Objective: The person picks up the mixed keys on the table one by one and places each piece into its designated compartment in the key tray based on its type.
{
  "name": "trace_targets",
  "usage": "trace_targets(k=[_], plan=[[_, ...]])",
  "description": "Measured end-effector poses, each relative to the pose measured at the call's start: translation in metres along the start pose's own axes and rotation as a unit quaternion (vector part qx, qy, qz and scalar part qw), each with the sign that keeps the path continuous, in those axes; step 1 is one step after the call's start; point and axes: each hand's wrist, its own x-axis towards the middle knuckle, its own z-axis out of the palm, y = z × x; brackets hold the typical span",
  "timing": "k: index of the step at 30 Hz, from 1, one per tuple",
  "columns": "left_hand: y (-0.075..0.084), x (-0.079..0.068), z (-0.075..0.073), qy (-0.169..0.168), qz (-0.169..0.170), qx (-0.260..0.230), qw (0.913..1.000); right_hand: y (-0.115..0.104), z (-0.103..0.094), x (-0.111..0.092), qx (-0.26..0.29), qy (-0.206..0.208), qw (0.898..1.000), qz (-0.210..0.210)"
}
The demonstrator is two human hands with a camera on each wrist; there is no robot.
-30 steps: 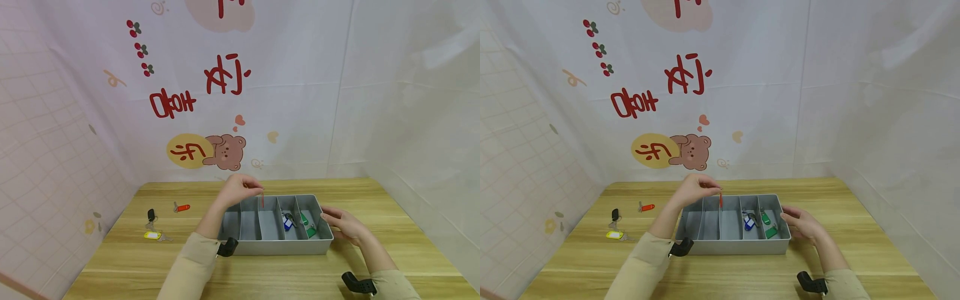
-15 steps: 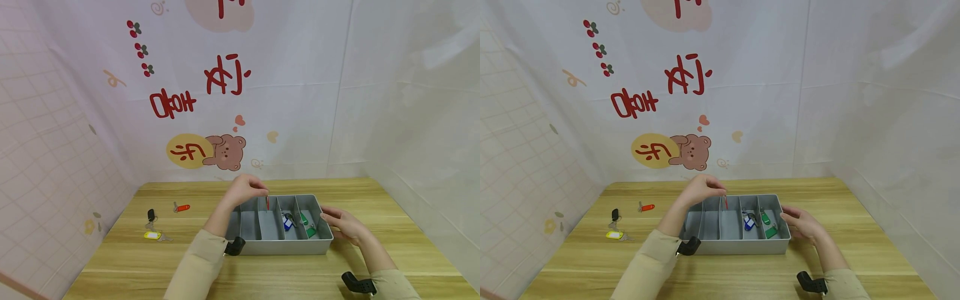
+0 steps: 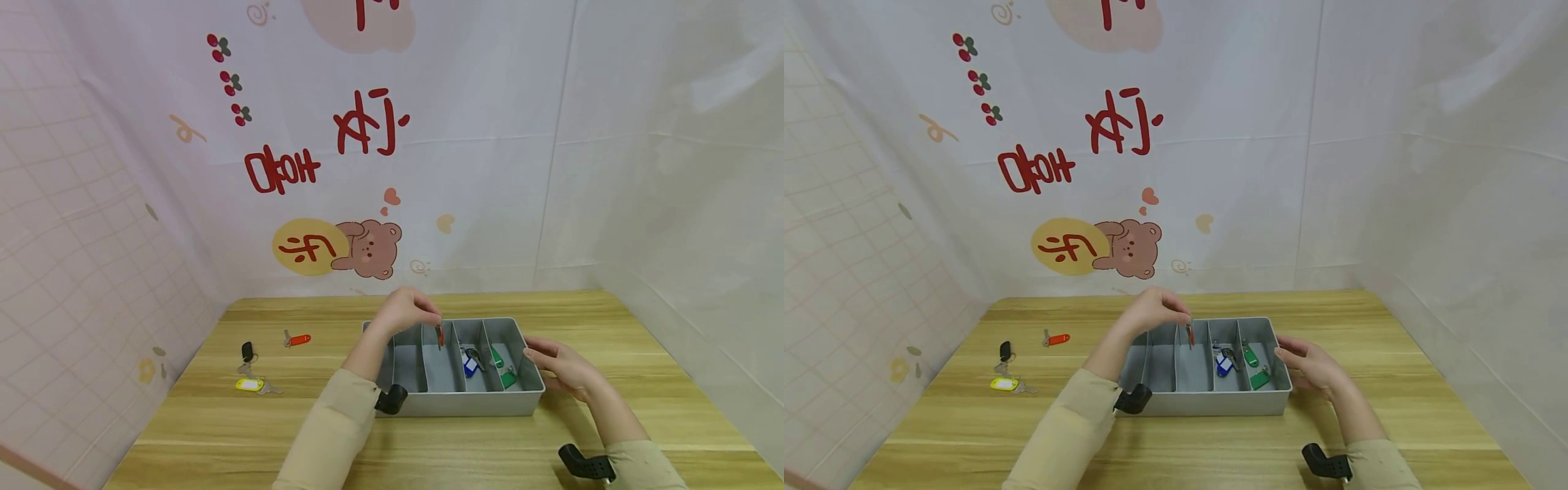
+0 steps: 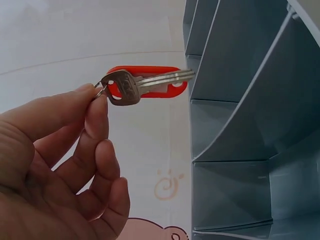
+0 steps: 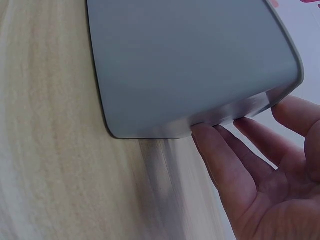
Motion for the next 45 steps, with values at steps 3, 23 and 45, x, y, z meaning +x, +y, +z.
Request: trace_targets(k=[3,23,45], plan=[[-0.004,0.003,0.002,-0.007,-0.011,-0.003,0.9999,0.000,0.000,0.000,0.002,0.002,1.000,0.000],[-0.020,0.011,0.011,-0.029,-0.035,0.021,0.9987,0.000,0.000,0.001,0.012,0.000,1.000,-0.003],[-0.023,0.009,0.008,-0.024,-0.028,0.010,0.9993,0.003,-0.002,0.001,0.019,-0.007,1.000,-0.007]])
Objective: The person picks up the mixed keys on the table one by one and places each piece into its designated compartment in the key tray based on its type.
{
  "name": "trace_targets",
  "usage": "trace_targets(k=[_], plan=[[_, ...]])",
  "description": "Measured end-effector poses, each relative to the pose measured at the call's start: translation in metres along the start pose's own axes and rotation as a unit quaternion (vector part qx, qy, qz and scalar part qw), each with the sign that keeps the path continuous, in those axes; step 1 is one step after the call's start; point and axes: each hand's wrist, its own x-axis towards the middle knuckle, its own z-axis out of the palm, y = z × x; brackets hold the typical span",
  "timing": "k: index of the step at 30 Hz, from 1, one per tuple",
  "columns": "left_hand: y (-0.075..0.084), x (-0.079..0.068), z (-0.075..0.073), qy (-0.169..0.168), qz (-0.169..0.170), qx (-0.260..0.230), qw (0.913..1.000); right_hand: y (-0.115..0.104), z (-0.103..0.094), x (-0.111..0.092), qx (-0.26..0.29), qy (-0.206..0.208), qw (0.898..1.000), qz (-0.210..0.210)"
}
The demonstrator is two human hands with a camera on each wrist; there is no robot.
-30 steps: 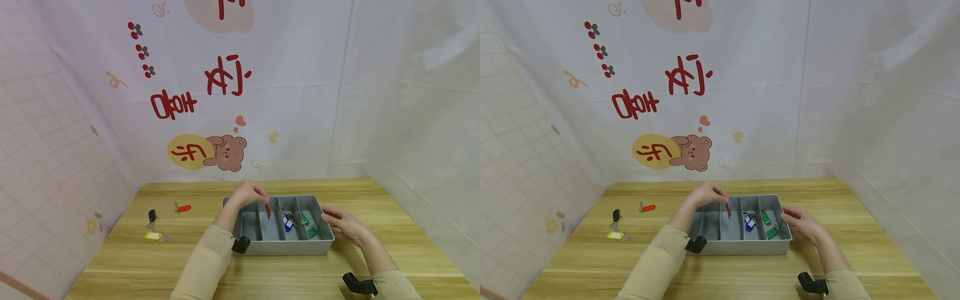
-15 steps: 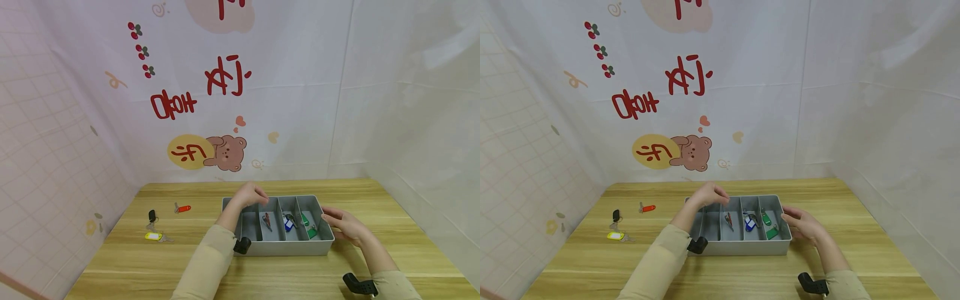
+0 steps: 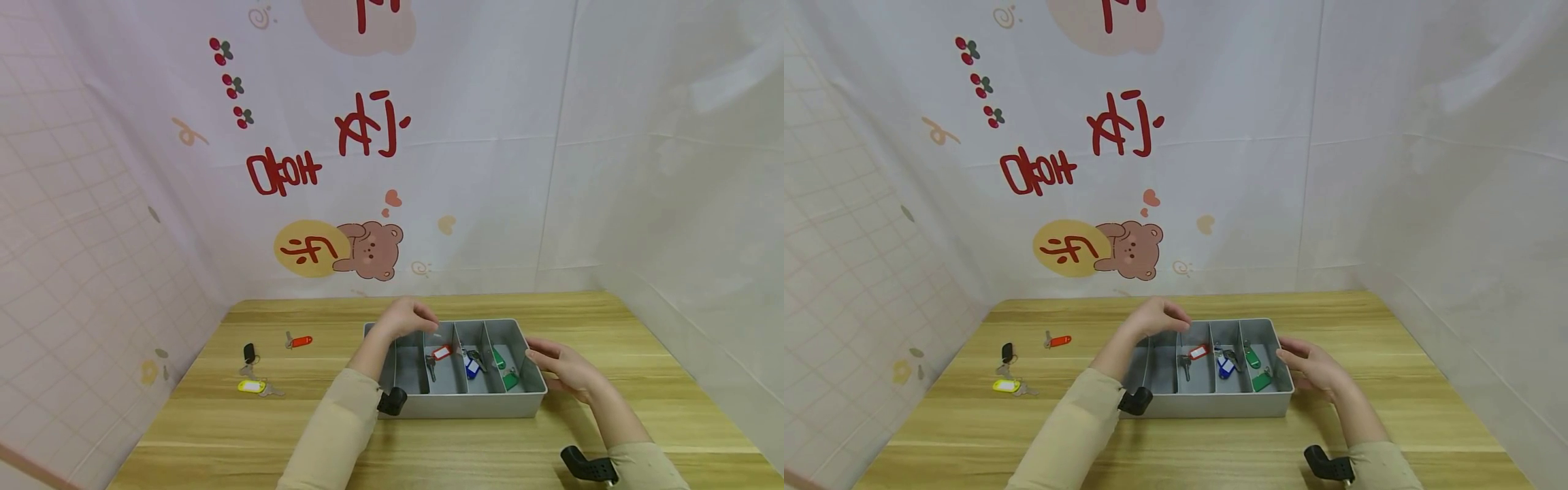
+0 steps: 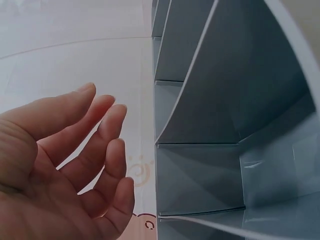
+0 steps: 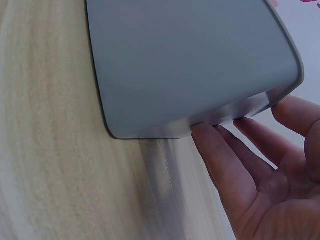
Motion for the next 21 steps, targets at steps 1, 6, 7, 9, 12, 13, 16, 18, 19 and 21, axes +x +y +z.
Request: trace_targets(k=[1,6,7,9,12,13,16,18,19,21], plan=[[-0.0001,-0.0003,-0.0004,-0.001,0.002,-0.004,1.0000,0.0001,0.0000,-0.0001,0.000,0.000,1.000,0.000],[-0.0015,-0.0016,-0.0014,-0.003,0.012,-0.028,0.9995,0.0004,0.0000,-0.0003,-0.002,0.000,1.000,0.000],[-0.0018,-0.0019,-0.0015,-0.004,0.015,-0.032,0.9994,0.0003,0.0001,-0.0003,-0.002,-0.002,1.000,0.000],[-0.0027,-0.0027,-0.0017,-0.006,0.026,-0.040,0.9989,0.0002,0.0002,-0.0004,-0.003,-0.004,1.000,-0.001],[-0.0032,-0.0045,-0.0026,-0.005,0.042,-0.053,0.9977,-0.0001,0.0003,-0.0005,-0.005,-0.006,1.000,-0.002],[-0.0034,-0.0052,-0.0029,-0.004,0.048,-0.059,0.9971,-0.0002,0.0004,-0.0006,-0.006,-0.006,1.000,-0.003],[-0.0043,-0.0072,-0.0039,0.001,0.070,-0.076,0.9947,-0.0006,0.0007,-0.0007,-0.007,-0.002,1.000,-0.002],[-0.0055,-0.0082,-0.0042,0.003,0.084,-0.084,0.9929,-0.0009,0.0010,-0.0007,-0.006,0.000,1.000,0.000],[-0.0062,-0.0089,-0.0044,0.005,0.091,-0.084,0.9923,-0.0011,0.0012,-0.0008,-0.006,0.002,1.000,0.002],[-0.0075,-0.0102,-0.0050,0.011,0.100,-0.086,0.9912,-0.0015,0.0016,-0.0008,-0.005,0.005,1.000,0.004]])
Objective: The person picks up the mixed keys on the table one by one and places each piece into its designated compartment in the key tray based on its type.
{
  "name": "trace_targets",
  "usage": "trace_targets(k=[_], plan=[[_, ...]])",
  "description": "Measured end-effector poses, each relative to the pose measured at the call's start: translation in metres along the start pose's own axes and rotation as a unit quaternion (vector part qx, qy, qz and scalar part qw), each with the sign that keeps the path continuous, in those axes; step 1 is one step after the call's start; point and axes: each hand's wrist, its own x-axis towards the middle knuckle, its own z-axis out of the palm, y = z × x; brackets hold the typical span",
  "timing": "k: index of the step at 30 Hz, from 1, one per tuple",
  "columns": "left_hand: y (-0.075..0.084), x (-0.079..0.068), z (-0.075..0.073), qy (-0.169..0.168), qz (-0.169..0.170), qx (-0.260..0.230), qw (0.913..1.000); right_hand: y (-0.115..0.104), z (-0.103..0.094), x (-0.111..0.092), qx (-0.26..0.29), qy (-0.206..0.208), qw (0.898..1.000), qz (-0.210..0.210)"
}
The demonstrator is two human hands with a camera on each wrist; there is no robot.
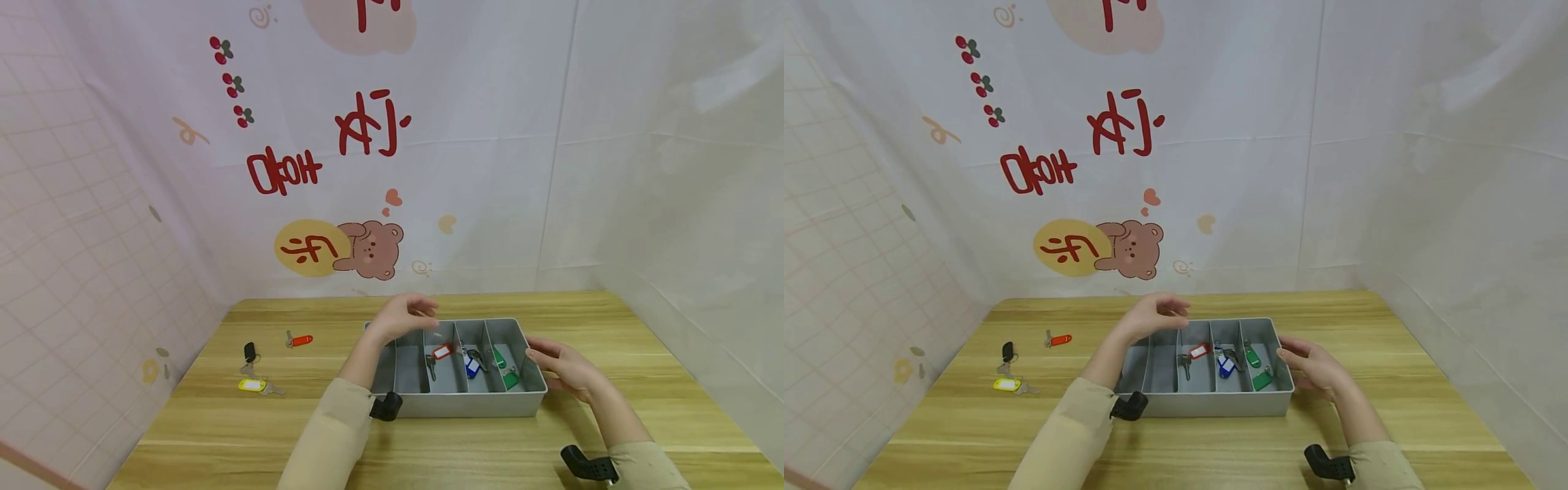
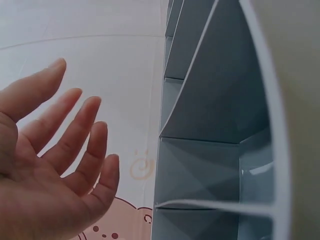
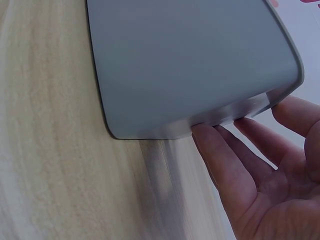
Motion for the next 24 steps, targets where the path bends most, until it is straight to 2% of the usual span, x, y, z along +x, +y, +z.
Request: trace_targets(k=[9,15,24], plan=[[-0.002,-0.009,-0.008,0.049,0.009,-0.008,0.9987,-0.001,0.001,-0.001,-0.013,0.005,1.000,0.004],[-0.008,-0.014,-0.013,0.075,0.024,0.003,0.9969,-0.001,0.000,-0.001,-0.011,0.002,1.000,0.002],[-0.012,-0.021,-0.019,0.138,0.045,0.024,0.9891,-0.001,-0.002,0.000,0.002,-0.013,1.000,-0.008]])
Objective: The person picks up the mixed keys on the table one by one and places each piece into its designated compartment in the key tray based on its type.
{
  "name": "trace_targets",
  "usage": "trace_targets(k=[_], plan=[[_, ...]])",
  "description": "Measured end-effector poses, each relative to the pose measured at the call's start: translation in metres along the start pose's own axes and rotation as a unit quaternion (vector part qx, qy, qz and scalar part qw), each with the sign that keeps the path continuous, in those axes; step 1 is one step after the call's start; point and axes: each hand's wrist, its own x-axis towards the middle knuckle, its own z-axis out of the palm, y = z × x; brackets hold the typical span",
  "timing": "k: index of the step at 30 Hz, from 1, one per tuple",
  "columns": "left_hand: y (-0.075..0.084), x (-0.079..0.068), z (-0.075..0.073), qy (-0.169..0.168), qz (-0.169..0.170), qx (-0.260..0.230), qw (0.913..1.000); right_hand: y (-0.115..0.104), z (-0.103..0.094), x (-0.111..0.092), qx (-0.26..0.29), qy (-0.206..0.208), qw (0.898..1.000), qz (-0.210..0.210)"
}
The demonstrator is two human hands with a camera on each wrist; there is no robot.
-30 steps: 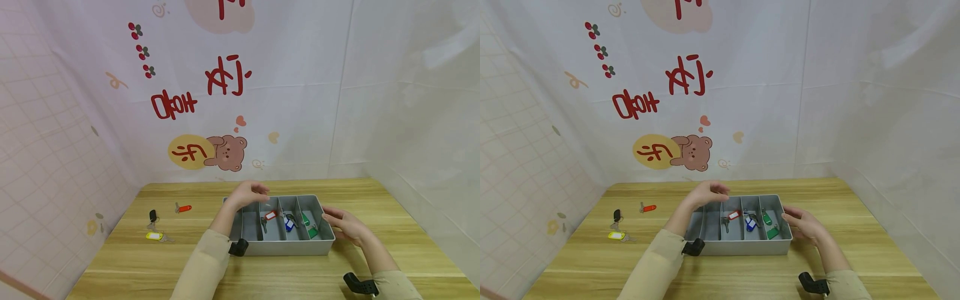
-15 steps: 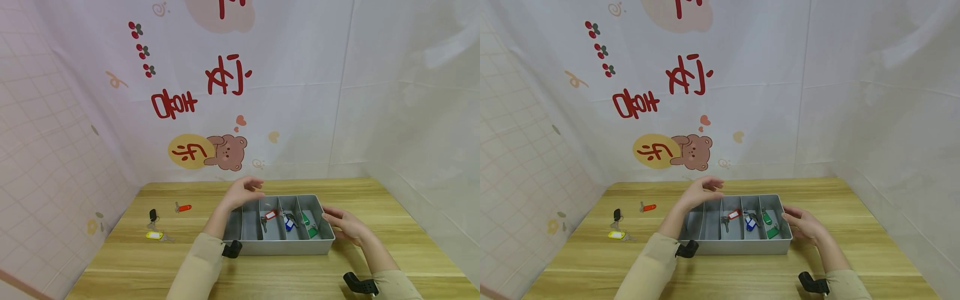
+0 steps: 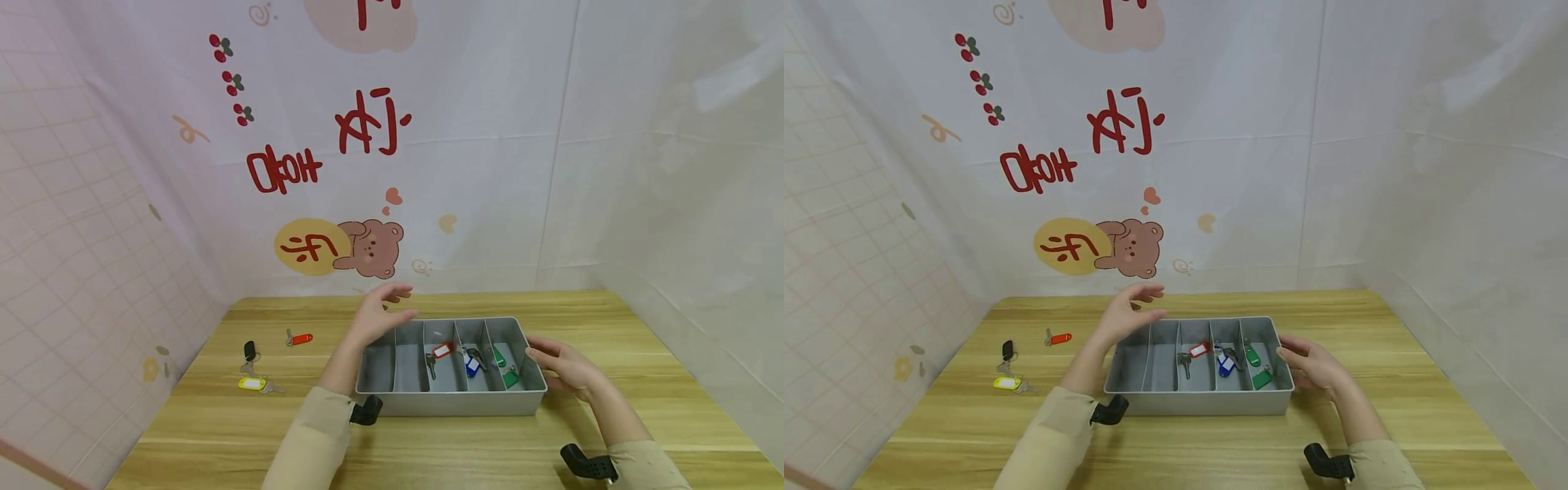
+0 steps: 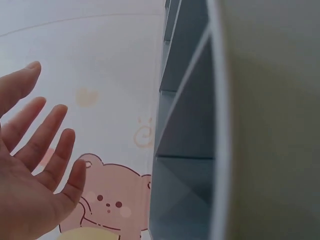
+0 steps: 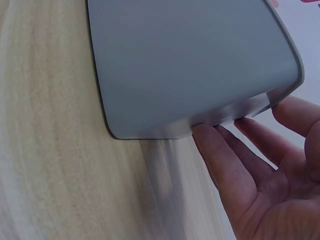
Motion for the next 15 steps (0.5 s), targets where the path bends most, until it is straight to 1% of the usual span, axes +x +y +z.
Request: trace_targets(k=[4,9,13,15], plan=[[-0.005,-0.003,-0.003,0.030,0.019,0.010,0.9993,0.000,0.000,0.000,0.003,0.000,1.000,-0.001],[-0.012,-0.006,-0.007,0.064,0.048,0.025,0.9965,0.001,0.000,0.000,0.002,0.001,1.000,0.001],[-0.018,-0.008,-0.011,0.089,0.078,0.040,0.9921,0.002,0.000,0.001,0.000,0.001,1.000,0.000],[-0.022,-0.009,-0.013,0.102,0.102,0.051,0.9882,0.002,0.000,0.001,0.001,0.001,1.000,-0.001]])
